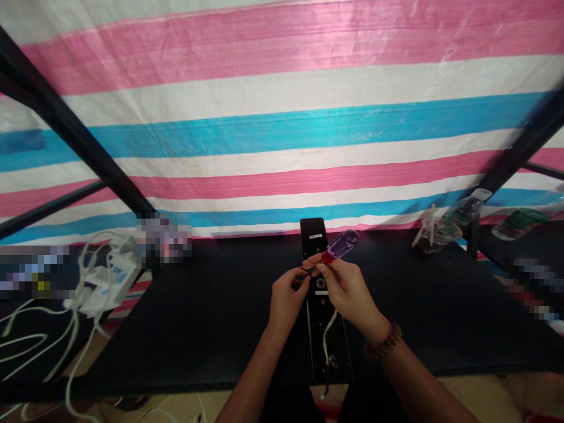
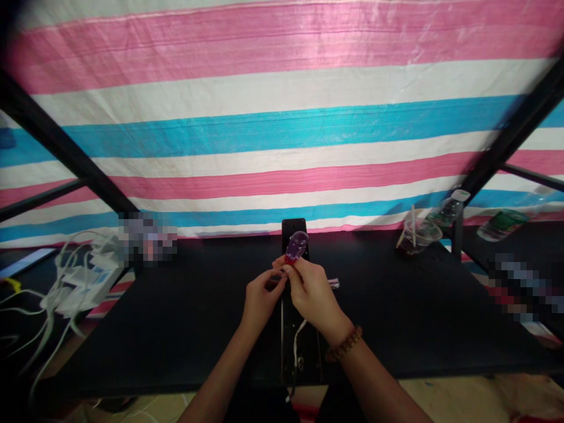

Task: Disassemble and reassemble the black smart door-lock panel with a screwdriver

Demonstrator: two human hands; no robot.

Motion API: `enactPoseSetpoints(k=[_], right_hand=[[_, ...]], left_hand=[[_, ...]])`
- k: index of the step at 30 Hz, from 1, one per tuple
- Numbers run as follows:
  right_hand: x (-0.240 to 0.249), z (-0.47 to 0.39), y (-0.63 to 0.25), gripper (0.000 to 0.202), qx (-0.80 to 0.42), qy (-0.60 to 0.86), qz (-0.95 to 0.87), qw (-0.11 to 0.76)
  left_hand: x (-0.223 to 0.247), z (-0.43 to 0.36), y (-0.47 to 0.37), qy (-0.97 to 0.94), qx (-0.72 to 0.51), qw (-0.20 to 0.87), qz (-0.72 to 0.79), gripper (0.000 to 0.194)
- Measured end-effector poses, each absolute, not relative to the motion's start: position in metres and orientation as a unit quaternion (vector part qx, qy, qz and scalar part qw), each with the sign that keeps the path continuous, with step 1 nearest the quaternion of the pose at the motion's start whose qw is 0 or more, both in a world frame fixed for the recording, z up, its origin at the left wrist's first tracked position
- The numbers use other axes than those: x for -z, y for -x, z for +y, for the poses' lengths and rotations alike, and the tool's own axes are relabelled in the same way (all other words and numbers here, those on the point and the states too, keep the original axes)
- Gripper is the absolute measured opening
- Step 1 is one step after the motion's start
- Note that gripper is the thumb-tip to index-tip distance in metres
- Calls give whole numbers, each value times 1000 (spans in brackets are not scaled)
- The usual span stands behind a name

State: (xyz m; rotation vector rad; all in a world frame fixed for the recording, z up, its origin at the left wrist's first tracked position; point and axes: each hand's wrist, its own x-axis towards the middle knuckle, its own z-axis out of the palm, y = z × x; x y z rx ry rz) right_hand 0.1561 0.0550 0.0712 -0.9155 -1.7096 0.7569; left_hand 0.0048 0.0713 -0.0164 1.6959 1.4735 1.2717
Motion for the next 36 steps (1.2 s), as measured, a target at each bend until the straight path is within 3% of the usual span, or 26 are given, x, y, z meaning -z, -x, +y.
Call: enactPoseSetpoints(k=[10, 19, 31, 36], right_hand=[[-83, 76, -188, 23, -267, 393, -621, 623], [-73, 143, -206, 29, -250, 382, -604, 653], [-68, 200, -202, 34, -269, 371, -612, 644], [-76, 209, -207, 25, -255, 387, -666, 584]], left_hand=[[3, 82, -1, -706, -383, 218, 555, 8], [-10, 93, 3, -776, -274, 159, 545, 9], [-12, 92, 6, -766, -275, 208, 542, 12], [-10, 98, 4, -765, -267, 220, 543, 12]])
